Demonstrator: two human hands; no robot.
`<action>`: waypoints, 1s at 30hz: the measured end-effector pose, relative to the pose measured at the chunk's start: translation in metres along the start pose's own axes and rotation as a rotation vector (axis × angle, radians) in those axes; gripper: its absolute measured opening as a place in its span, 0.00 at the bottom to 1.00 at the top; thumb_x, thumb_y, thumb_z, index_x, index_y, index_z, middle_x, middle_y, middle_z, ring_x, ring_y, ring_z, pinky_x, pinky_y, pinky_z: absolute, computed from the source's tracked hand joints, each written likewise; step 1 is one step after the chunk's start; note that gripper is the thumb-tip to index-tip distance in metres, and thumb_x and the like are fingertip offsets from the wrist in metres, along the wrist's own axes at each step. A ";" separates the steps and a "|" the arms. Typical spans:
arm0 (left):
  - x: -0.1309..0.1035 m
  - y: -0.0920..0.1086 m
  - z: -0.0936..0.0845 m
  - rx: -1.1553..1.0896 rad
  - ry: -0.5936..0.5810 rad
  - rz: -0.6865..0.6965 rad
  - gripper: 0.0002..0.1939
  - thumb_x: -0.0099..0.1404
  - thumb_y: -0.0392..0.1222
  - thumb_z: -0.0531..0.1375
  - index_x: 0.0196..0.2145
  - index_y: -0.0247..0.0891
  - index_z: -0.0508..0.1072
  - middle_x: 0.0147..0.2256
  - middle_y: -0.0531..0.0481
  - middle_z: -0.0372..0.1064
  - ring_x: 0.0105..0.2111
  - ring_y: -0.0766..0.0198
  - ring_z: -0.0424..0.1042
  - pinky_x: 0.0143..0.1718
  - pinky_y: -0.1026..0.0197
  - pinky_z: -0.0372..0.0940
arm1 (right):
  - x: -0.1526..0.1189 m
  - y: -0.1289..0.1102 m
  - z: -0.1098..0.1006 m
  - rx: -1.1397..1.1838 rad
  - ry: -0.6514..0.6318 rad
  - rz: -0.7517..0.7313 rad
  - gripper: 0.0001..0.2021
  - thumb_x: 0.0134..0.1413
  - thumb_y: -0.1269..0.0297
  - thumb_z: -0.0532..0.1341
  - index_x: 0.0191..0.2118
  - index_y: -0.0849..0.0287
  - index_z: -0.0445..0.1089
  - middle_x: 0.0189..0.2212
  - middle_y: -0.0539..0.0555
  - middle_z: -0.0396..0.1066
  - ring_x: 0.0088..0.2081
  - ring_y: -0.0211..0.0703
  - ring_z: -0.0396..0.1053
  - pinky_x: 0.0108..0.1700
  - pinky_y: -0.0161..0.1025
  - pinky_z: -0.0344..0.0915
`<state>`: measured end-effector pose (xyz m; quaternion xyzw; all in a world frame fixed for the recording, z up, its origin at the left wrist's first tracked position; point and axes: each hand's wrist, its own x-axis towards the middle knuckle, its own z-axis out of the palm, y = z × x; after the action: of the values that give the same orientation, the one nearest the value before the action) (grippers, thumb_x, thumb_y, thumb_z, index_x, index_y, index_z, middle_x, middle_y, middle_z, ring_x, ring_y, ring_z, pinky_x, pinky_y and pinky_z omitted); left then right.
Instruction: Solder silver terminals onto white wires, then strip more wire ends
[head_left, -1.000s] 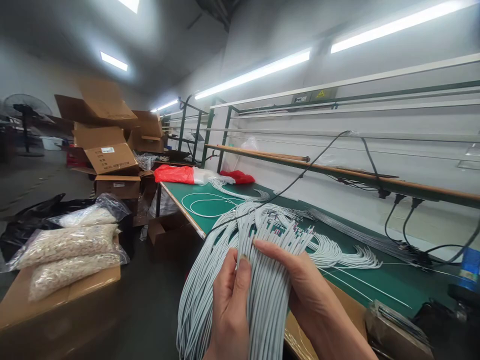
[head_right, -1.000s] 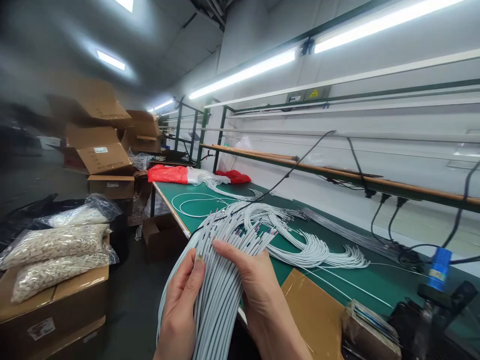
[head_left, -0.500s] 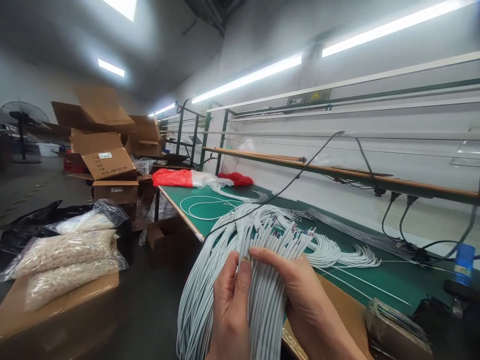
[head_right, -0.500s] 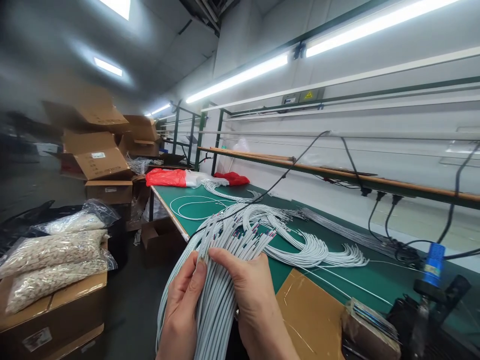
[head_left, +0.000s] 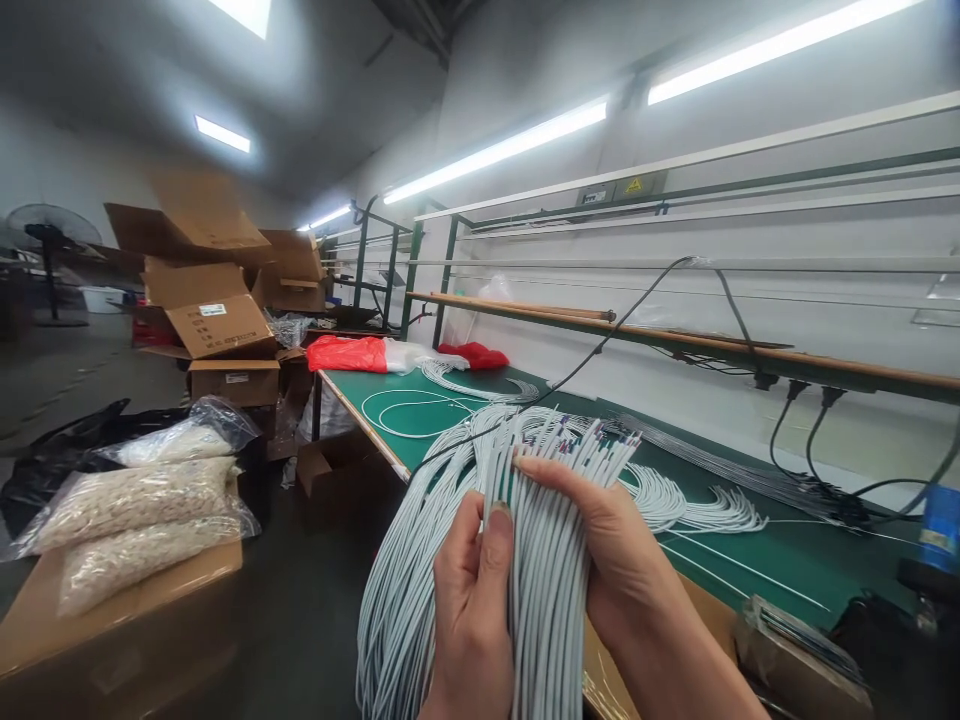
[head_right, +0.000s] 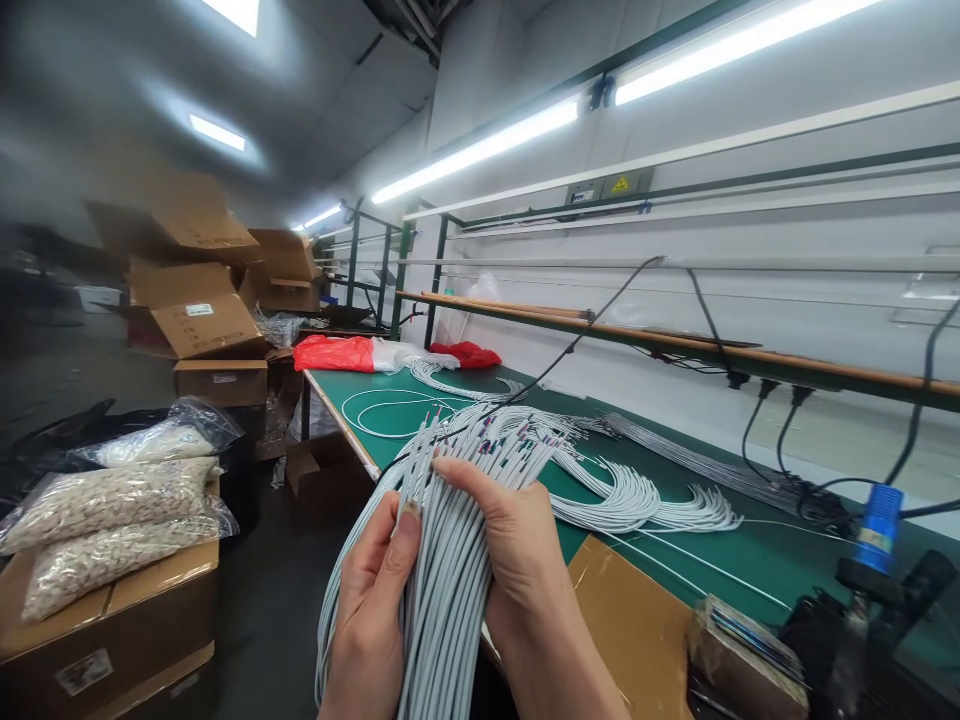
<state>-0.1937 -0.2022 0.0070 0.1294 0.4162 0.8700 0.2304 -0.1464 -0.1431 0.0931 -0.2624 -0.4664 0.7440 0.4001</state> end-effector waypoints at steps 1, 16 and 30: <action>0.000 0.001 0.000 -0.020 -0.026 0.007 0.23 0.62 0.60 0.70 0.48 0.46 0.74 0.52 0.50 0.72 0.56 0.54 0.68 0.49 0.63 0.68 | 0.000 0.000 0.000 0.009 -0.003 0.005 0.22 0.31 0.66 0.79 0.38 0.65 0.80 0.38 0.60 0.83 0.27 0.48 0.78 0.25 0.38 0.73; 0.002 0.000 -0.009 0.084 -0.156 0.116 0.16 0.68 0.56 0.66 0.34 0.43 0.69 0.30 0.54 0.68 0.31 0.63 0.68 0.28 0.67 0.61 | 0.005 0.026 -0.007 -0.019 0.025 -0.180 0.24 0.37 0.59 0.80 0.43 0.61 0.80 0.45 0.57 0.83 0.50 0.59 0.79 0.53 0.45 0.75; 0.013 -0.004 -0.019 0.067 -0.074 0.100 0.22 0.68 0.55 0.65 0.54 0.44 0.73 0.65 0.46 0.67 0.68 0.44 0.58 0.59 0.53 0.68 | 0.005 0.028 -0.006 -0.081 -0.056 -0.222 0.17 0.41 0.60 0.79 0.37 0.61 0.81 0.39 0.57 0.83 0.41 0.57 0.81 0.47 0.45 0.77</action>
<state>-0.2117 -0.2063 -0.0079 0.1900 0.4295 0.8605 0.1975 -0.1545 -0.1428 0.0648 -0.2040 -0.5333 0.6828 0.4559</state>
